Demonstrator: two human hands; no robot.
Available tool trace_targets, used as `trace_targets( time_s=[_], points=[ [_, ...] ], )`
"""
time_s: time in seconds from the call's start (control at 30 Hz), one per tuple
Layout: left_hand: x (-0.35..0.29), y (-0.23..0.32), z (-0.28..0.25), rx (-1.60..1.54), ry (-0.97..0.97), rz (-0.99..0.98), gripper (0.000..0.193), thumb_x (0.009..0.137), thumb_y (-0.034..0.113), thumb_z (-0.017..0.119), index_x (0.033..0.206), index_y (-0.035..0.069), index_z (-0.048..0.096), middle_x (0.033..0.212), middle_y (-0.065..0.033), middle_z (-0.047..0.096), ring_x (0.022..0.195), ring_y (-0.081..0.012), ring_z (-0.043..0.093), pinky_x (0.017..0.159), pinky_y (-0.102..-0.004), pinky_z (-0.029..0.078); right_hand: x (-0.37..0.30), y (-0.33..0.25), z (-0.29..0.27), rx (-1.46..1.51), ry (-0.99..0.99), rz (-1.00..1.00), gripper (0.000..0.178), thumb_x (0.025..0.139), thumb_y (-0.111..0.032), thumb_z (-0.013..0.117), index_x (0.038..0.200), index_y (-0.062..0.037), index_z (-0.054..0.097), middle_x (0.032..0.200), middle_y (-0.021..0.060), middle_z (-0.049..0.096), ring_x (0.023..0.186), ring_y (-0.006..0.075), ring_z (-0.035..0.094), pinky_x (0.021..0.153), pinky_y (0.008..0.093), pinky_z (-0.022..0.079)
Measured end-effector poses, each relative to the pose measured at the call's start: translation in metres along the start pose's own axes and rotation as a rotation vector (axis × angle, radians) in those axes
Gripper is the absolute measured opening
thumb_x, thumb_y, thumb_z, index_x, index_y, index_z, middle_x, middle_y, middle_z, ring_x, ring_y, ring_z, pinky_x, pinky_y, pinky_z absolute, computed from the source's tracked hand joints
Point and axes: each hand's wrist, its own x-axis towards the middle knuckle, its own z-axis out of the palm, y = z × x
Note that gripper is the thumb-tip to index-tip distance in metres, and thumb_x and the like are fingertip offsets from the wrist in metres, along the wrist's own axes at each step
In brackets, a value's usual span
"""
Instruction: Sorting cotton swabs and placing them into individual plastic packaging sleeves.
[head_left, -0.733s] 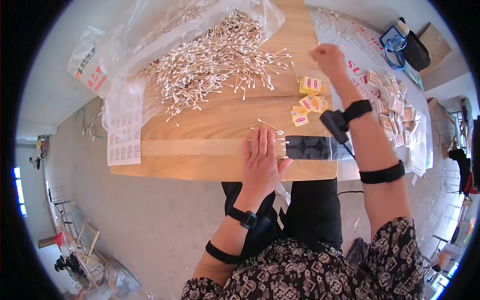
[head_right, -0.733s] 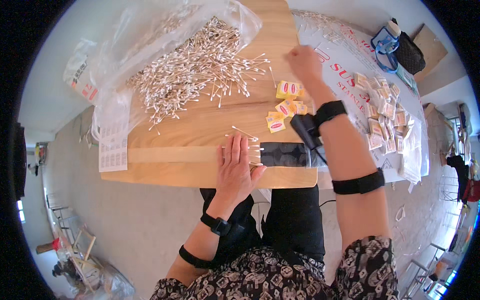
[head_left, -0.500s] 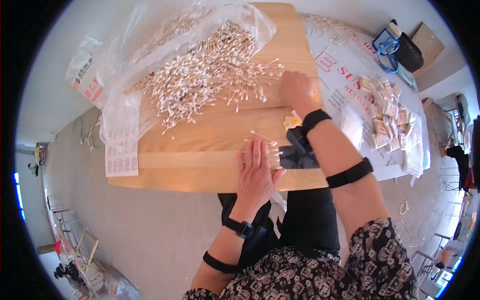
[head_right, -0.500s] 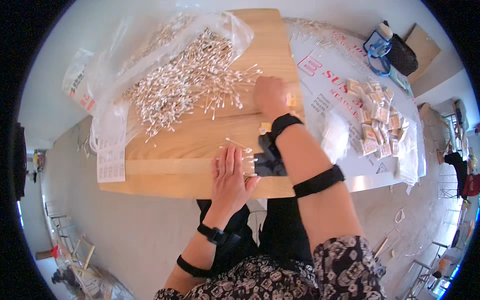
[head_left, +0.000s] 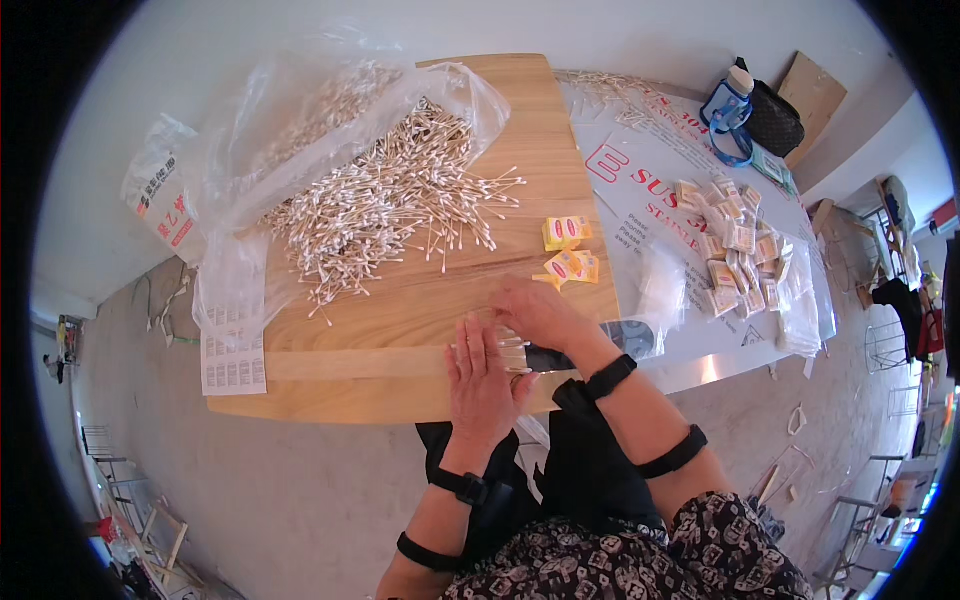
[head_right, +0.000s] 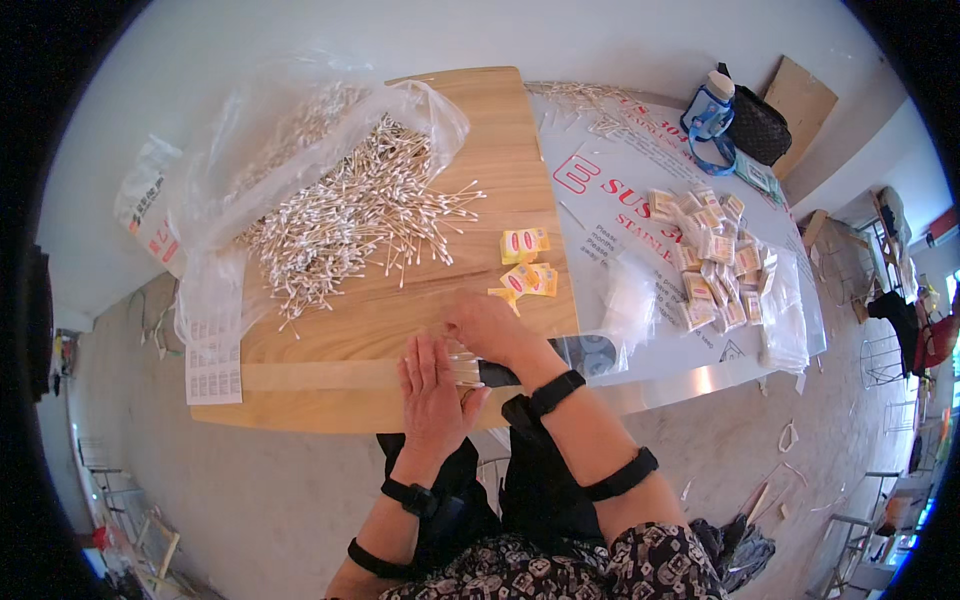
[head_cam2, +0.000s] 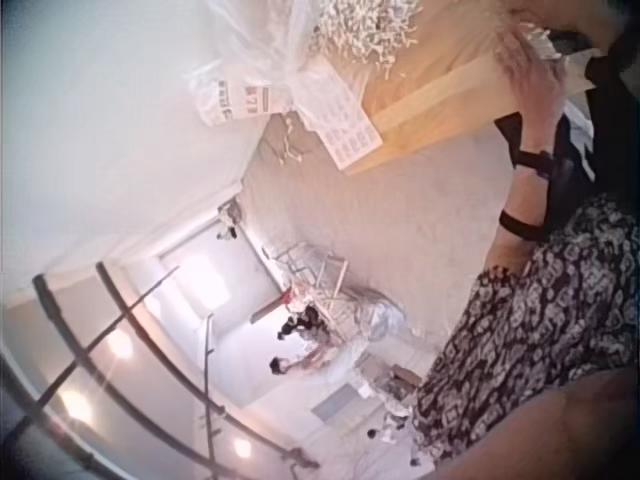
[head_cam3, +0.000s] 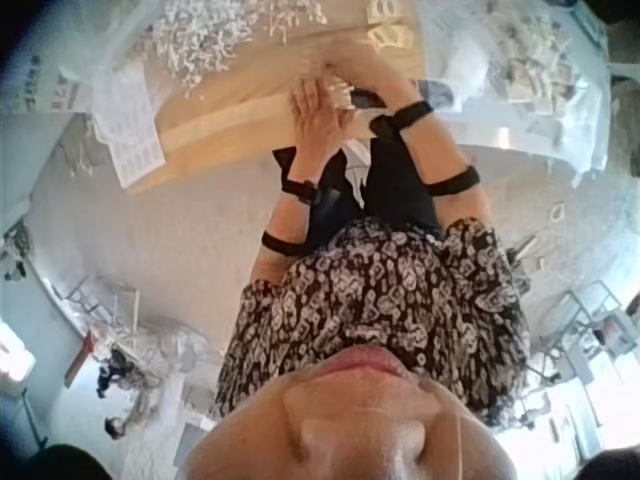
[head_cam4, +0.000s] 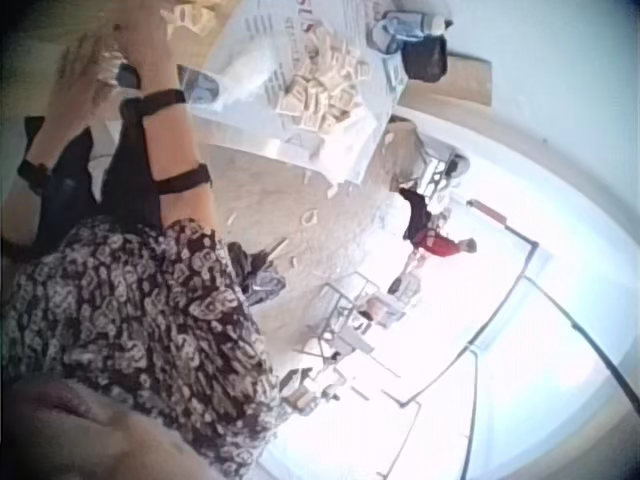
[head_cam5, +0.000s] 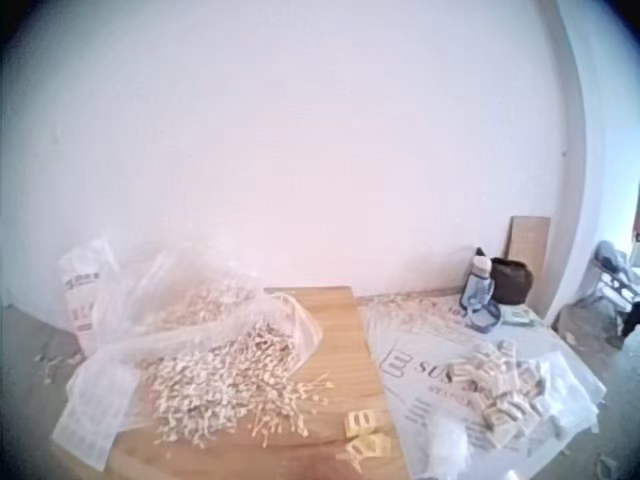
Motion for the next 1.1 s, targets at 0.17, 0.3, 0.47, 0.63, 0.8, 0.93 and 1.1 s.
trace_targets(
  time_s=[0.17, 0.3, 0.47, 0.63, 0.8, 0.93, 1.1],
  points=[
    [0.003, 0.002, 0.002, 0.013, -0.043, 0.045, 0.080, 0.087, 0.043, 0.059, 0.143, -0.006, 0.029, 0.148, -0.0239, 0.033, 0.141, -0.0383, 0.025, 0.114, -0.0548, 0.016, -0.028, 0.002, 0.000, -0.046, 0.142, 0.003, 0.016, 0.087, -0.013, 0.060, 0.097, -0.0017, 0.063, 0.098, 0.0130, 0.062, 0.099, 0.0284, 0.060, 0.081, 0.0397, 0.049],
    [0.007, -0.005, 0.005, -0.032, 0.052, 0.027, 0.072, 0.091, 0.039, 0.056, 0.142, -0.006, 0.031, 0.147, -0.0251, 0.034, 0.141, -0.0384, 0.026, 0.114, -0.0545, 0.016, -0.051, -0.030, 0.017, 0.693, 0.546, 0.355, 0.020, 0.095, -0.014, 0.054, 0.104, -0.0005, 0.065, 0.104, 0.0134, 0.063, 0.103, 0.0236, 0.060, 0.086, 0.0320, 0.049],
    [0.021, -0.035, 0.001, -0.710, 0.476, -0.230, 0.049, 0.103, 0.032, 0.041, 0.137, -0.004, 0.043, 0.144, -0.0211, 0.041, 0.135, -0.0346, 0.036, 0.112, -0.0435, 0.027, -0.068, -0.054, 0.048, 1.158, 0.785, 0.439, 0.039, 0.104, -0.021, 0.042, 0.131, 0.0061, 0.049, 0.133, 0.0149, 0.054, 0.126, 0.0224, 0.048, 0.107, 0.0300, 0.035],
    [0.027, -0.033, 0.012, -1.073, 0.386, -0.321, 0.048, 0.104, 0.032, 0.040, 0.134, -0.005, 0.046, 0.138, -0.0177, 0.048, 0.130, -0.0274, 0.044, 0.110, -0.0368, 0.032, -0.054, -0.054, 0.062, 0.966, 0.800, 0.427, 0.042, 0.104, -0.022, 0.040, 0.133, 0.0072, 0.047, 0.137, 0.0176, 0.050, 0.129, 0.0240, 0.045, 0.110, 0.0331, 0.031],
    [0.029, -0.025, 0.019, -1.370, 0.388, -0.347, 0.050, 0.103, 0.033, 0.043, 0.135, -0.005, 0.047, 0.138, -0.0176, 0.049, 0.128, -0.0234, 0.046, 0.110, -0.0369, 0.033, -0.050, -0.057, 0.062, 1.022, 0.790, 0.428, 0.044, 0.104, -0.024, 0.041, 0.133, 0.0085, 0.047, 0.135, 0.0176, 0.052, 0.128, 0.0242, 0.047, 0.109, 0.0326, 0.032],
    [0.015, -0.028, 0.003, -0.685, 0.212, -0.097, 0.061, 0.097, 0.036, 0.051, 0.142, -0.002, 0.037, 0.145, -0.0177, 0.039, 0.134, -0.0282, 0.038, 0.111, -0.0438, 0.028, -0.065, -0.039, 0.047, 1.264, 0.829, 0.455, 0.044, 0.103, -0.025, 0.044, 0.131, 0.0079, 0.049, 0.131, 0.0160, 0.054, 0.123, 0.0222, 0.051, 0.107, 0.0321, 0.037],
    [0.008, -0.015, 0.000, 0.028, -0.055, 0.146, 0.083, 0.088, 0.049, 0.056, 0.147, -0.002, 0.025, 0.154, -0.0206, 0.024, 0.145, -0.0350, 0.018, 0.116, -0.0541, 0.013, -0.068, -0.046, 0.043, 1.358, 0.870, 0.442, 0.043, 0.103, -0.026, 0.046, 0.129, 0.0075, 0.052, 0.126, 0.0148, 0.056, 0.119, 0.0200, 0.052, 0.106, 0.0340, 0.041]
  ],
)
